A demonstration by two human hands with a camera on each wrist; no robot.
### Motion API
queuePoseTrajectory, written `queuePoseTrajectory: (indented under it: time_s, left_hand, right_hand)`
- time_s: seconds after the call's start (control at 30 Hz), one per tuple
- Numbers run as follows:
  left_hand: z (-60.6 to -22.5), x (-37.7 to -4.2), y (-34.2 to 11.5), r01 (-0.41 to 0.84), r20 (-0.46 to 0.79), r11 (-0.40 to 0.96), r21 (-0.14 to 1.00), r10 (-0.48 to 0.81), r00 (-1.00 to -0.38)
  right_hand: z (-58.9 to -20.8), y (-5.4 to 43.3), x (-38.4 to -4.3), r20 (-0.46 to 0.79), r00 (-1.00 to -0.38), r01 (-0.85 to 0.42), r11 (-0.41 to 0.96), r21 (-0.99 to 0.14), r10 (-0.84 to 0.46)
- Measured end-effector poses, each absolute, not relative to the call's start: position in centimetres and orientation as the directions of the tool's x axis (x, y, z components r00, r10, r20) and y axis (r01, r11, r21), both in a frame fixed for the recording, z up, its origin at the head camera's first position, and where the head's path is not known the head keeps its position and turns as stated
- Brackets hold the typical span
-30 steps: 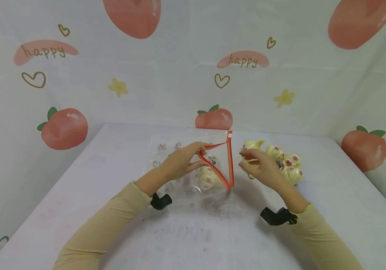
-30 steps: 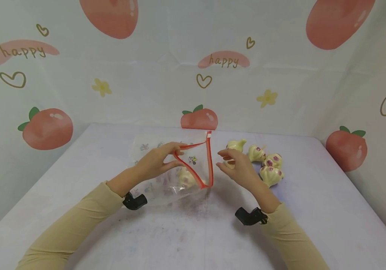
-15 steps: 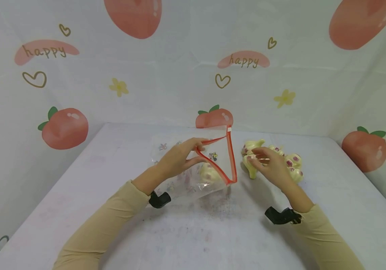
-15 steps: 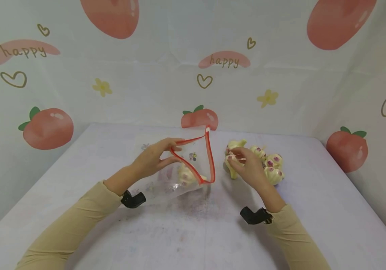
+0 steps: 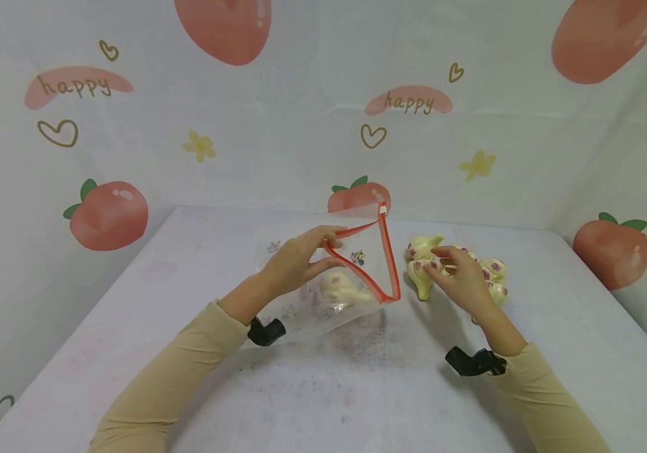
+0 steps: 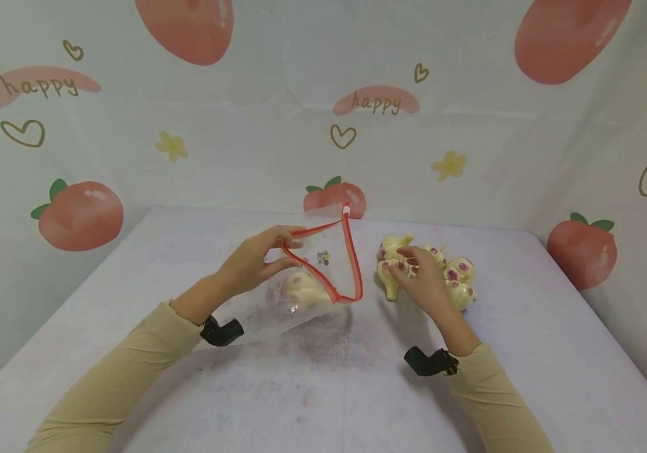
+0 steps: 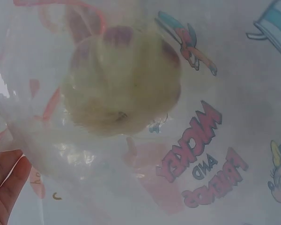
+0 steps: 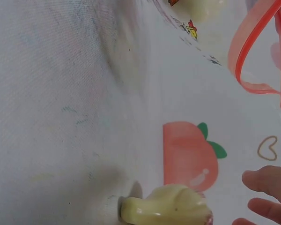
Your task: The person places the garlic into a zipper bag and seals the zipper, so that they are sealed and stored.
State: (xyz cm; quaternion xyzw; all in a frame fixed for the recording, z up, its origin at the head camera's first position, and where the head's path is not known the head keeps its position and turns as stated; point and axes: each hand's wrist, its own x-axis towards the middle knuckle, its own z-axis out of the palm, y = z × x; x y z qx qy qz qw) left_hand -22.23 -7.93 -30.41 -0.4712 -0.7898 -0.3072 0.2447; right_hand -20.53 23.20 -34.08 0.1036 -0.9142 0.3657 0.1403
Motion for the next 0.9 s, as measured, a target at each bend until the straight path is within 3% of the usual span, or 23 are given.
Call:
queuePoseTrajectory:
  time_s: [0.9]
  left_hand:
    - [-30.4, -22.1, -8.1, 0.892, 0.669, 0.368, 0.262, 0.597, -0.442]
  right_hand:
    - [-35.1, 23.3, -21.6, 0.164, -0.982, -0.175, 0.759, -0.627, -0.091]
